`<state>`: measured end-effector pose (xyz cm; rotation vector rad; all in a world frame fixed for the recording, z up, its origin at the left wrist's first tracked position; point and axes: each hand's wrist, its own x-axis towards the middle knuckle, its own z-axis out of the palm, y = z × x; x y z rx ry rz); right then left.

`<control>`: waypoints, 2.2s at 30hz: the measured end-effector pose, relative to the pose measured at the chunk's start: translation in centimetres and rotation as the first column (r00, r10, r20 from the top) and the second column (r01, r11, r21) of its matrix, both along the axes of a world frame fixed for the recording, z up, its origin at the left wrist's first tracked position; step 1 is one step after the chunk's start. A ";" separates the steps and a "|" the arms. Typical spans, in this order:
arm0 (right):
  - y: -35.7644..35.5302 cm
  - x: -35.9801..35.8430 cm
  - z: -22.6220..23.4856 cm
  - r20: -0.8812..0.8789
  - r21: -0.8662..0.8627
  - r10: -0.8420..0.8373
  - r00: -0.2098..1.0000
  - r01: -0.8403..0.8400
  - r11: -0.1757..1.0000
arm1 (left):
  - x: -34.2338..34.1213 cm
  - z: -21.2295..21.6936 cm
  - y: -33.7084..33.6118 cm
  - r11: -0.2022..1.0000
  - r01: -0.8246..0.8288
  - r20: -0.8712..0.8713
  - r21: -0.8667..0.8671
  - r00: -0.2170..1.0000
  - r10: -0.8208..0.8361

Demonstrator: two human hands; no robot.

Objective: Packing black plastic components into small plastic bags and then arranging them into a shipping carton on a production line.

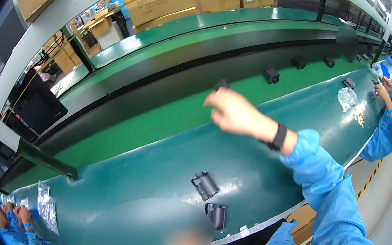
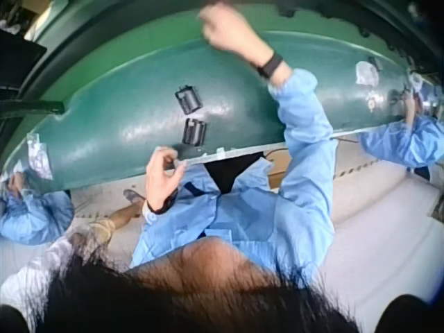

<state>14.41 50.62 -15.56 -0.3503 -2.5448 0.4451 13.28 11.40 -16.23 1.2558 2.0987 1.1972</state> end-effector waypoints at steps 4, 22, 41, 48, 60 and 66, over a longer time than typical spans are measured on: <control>-8.2 6.4 1.8 0.276 -0.148 0.525 0.805 -0.505 0.851 | 1.1 -0.4 3.0 0.999 0.047 -0.216 -0.007 0.975 -0.047; -6.5 -8.2 -1.9 0.009 -0.462 0.224 0.974 -0.195 0.865 | -2.9 -7.0 -3.1 0.967 -0.216 -0.357 0.135 0.900 0.251; -7.2 -25.0 -7.5 -0.208 -0.132 -0.389 0.898 0.368 0.920 | -3.6 -6.7 -2.5 0.964 -0.201 -0.492 0.174 0.830 0.262; -10.2 -22.9 -4.6 0.043 -0.170 -0.160 0.986 0.165 0.971 | -3.8 -6.8 -4.4 0.911 -0.362 -0.424 0.197 0.806 0.412; -9.8 -4.2 2.6 0.209 -0.093 0.280 0.937 -0.266 0.959 | -5.3 -5.8 -4.4 0.883 -0.411 0.491 0.227 0.831 0.260; -17.6 2.7 3.7 0.156 0.029 0.529 0.834 -0.540 0.841 | -5.4 -5.9 -3.8 0.919 -0.350 0.746 0.181 0.658 0.103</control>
